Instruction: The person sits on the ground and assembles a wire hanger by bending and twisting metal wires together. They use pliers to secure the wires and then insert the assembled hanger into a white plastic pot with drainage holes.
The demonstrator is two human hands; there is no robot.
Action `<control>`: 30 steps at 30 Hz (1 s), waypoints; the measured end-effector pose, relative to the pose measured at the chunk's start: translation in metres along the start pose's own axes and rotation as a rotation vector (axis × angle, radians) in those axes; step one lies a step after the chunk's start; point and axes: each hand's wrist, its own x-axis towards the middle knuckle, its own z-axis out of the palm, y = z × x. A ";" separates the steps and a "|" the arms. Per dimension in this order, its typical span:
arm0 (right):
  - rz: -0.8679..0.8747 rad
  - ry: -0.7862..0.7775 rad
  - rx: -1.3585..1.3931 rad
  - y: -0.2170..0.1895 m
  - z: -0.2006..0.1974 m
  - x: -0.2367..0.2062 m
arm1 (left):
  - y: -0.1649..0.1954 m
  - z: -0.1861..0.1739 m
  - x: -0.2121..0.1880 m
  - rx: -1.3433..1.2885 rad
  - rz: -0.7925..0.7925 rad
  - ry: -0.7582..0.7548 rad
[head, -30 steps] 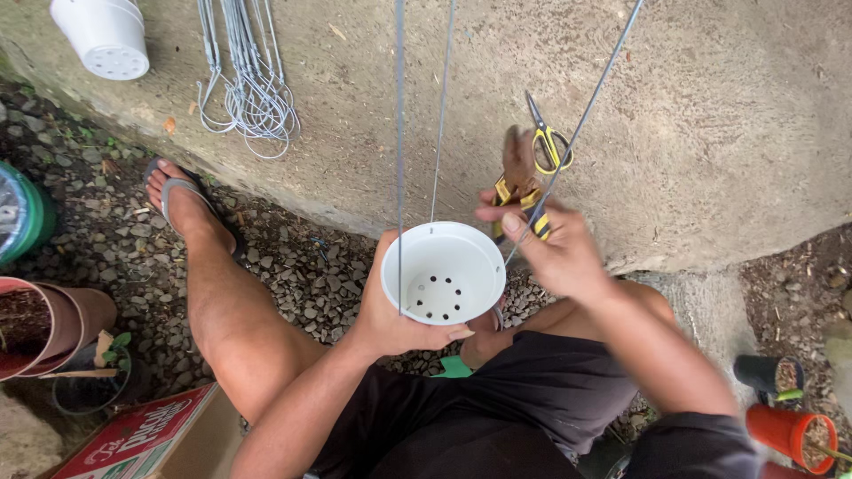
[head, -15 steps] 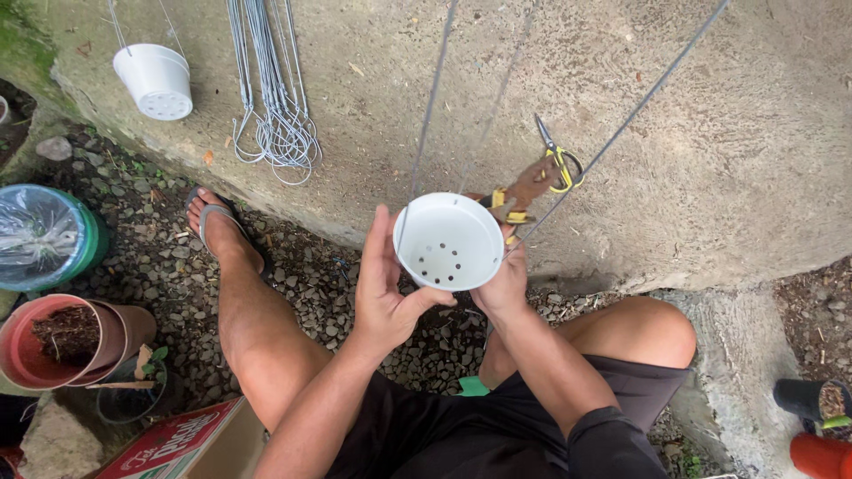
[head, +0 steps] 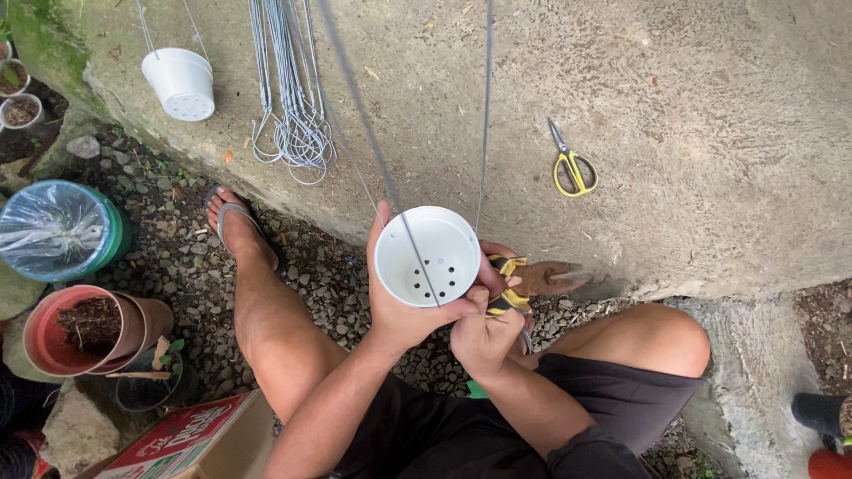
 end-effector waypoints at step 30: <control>0.148 0.112 -0.110 0.131 -0.070 0.032 | 0.009 -0.031 0.004 0.146 -0.017 0.142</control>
